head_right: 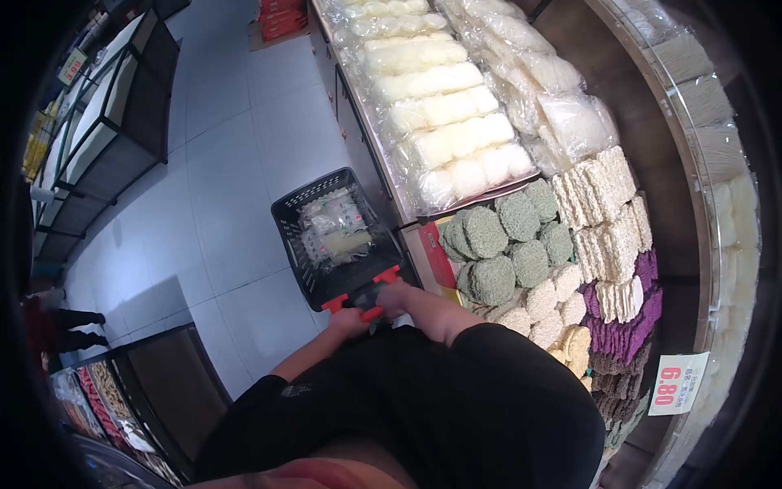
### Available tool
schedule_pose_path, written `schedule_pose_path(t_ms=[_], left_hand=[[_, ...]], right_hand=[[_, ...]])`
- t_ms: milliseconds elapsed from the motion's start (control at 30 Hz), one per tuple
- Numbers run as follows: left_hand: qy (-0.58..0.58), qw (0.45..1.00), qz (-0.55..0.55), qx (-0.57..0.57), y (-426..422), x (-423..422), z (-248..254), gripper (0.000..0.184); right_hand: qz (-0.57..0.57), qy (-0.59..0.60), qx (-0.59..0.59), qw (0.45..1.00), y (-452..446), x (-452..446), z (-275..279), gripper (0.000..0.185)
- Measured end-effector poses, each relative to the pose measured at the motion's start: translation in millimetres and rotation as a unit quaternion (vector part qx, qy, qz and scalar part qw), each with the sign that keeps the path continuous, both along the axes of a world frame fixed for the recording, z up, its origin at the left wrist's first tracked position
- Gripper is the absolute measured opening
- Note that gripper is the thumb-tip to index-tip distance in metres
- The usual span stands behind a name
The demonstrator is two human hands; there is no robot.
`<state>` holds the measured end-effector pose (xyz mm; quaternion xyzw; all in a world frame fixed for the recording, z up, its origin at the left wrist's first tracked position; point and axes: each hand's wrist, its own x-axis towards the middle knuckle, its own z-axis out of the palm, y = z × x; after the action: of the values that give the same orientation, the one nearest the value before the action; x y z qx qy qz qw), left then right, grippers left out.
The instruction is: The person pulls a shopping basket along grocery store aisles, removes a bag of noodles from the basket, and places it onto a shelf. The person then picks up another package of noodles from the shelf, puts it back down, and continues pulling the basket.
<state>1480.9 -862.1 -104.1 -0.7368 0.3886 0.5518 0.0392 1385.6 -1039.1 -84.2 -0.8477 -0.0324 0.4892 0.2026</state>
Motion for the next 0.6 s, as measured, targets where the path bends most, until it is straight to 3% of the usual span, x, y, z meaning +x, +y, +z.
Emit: schedule_pose_path(t_ms=[100,233,600], left_hand=[[0.004,0.999,0.037,-0.028,-14.1,35.7,2.2,0.047],[0.042,0.997,0.048,-0.052,-29.4,80.1,-9.0,0.049],[0.027,0.999,-0.007,-0.031,-56.2,136.7,6.6,0.047]], right_hand=[[-0.022,0.024,-0.021,0.999,-16.9,47.8,20.6,0.032],[0.029,0.027,0.002,0.999,-37.3,92.4,5.4,0.032],[0.001,0.002,0.010,1.000,-57.4,132.9,-1.5,0.027]])
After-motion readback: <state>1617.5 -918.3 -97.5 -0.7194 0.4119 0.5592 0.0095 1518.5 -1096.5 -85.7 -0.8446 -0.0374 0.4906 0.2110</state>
